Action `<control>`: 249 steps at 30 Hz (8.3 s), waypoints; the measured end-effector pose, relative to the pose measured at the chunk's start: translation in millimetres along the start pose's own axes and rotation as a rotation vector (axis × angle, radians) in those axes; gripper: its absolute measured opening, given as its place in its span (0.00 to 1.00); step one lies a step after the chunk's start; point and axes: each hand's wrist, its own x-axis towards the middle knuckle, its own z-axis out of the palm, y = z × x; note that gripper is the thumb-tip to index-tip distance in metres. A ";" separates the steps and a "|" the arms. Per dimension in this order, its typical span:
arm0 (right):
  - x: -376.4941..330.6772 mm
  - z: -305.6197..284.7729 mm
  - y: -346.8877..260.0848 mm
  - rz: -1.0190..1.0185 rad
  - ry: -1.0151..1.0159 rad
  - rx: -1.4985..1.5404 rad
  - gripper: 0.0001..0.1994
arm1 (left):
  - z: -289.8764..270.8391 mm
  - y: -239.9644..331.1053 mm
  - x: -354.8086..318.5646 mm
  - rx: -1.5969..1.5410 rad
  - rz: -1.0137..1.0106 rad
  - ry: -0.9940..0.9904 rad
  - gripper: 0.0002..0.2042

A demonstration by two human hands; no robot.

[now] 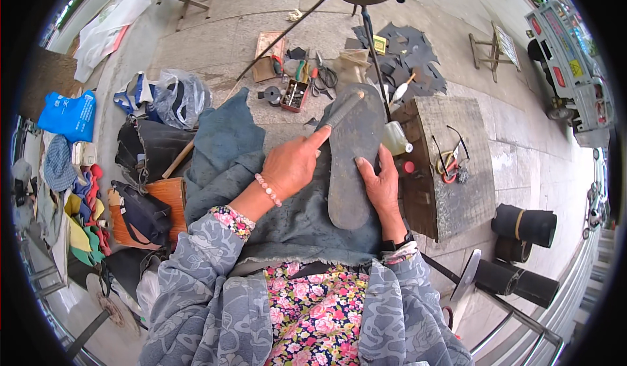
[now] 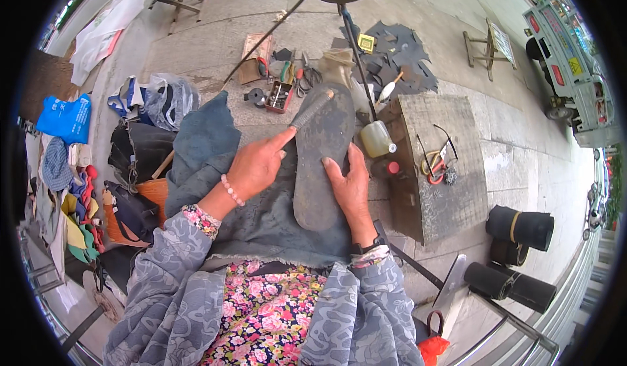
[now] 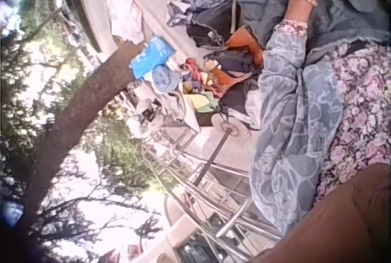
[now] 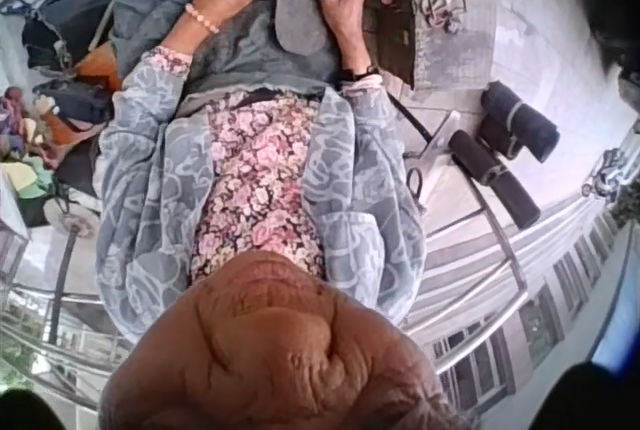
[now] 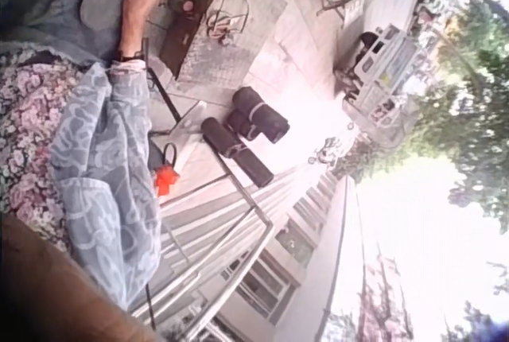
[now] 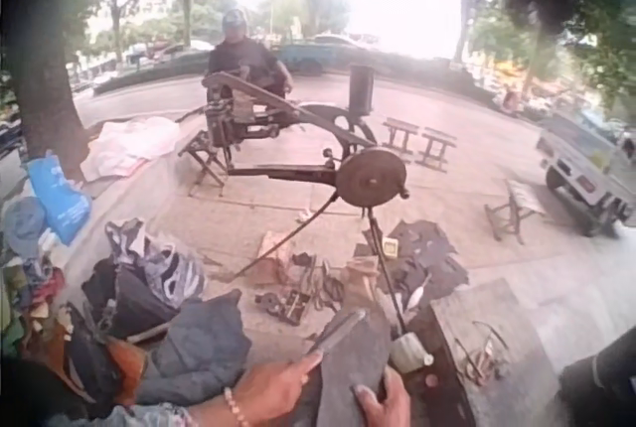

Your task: Repairing a shoe sole by scraping and preparing it with hand tools.

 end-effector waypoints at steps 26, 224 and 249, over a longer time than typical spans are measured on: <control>-6.6 -10.0 7.9 0.004 -0.074 0.020 0.35 | 13.4 8.7 -42.6 -0.298 0.003 0.033 0.25; 42.0 14.2 16.8 -0.010 0.060 0.093 0.35 | 6.8 14.2 1.4 0.235 0.157 0.066 0.25; 38.8 9.8 13.4 -0.017 0.110 0.080 0.35 | -14.0 24.5 -52.4 0.299 0.055 -0.088 0.25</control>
